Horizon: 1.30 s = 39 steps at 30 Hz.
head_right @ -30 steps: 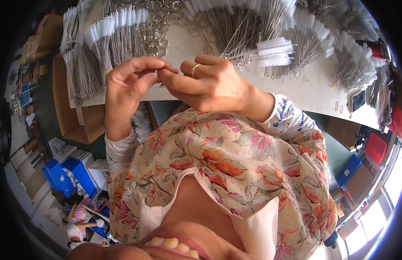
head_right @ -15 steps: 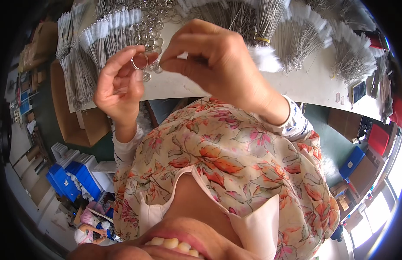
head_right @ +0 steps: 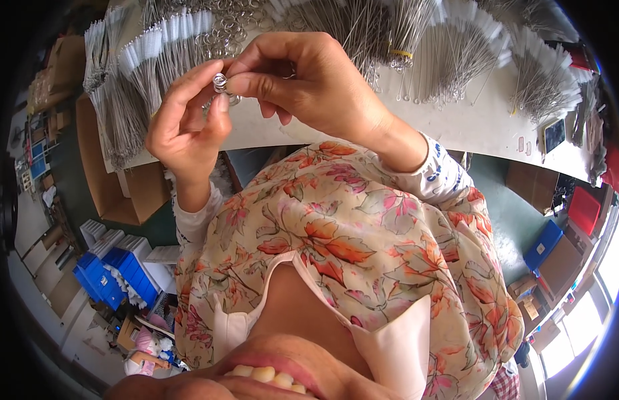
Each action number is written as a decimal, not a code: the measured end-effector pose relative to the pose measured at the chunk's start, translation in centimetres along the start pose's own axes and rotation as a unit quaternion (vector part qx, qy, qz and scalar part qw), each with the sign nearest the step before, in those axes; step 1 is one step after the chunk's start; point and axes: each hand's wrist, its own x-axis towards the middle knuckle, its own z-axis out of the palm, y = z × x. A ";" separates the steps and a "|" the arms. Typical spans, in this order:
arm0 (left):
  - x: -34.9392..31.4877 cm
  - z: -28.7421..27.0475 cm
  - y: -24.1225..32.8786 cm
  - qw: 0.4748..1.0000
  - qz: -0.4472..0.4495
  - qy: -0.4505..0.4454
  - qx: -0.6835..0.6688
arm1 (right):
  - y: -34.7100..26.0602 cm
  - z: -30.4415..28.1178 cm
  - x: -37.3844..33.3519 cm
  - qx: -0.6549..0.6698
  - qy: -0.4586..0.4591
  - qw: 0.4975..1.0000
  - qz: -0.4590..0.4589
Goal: Attaching metal rings and connectors to white feathered or plastic decorative tassels on a workbench.
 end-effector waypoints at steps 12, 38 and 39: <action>0.4 -0.4 0.8 0.996 0.063 -0.054 0.040 | 0.3 -2.2 0.3 0.027 -0.115 0.986 0.115; 1.3 -2.5 -4.6 0.957 -0.275 -0.094 0.013 | 7.0 -0.3 0.1 -0.295 0.049 0.946 -0.125; 1.6 -4.1 -7.2 0.948 -0.252 -0.054 0.186 | 9.0 0.0 0.2 -0.404 0.042 0.893 -0.194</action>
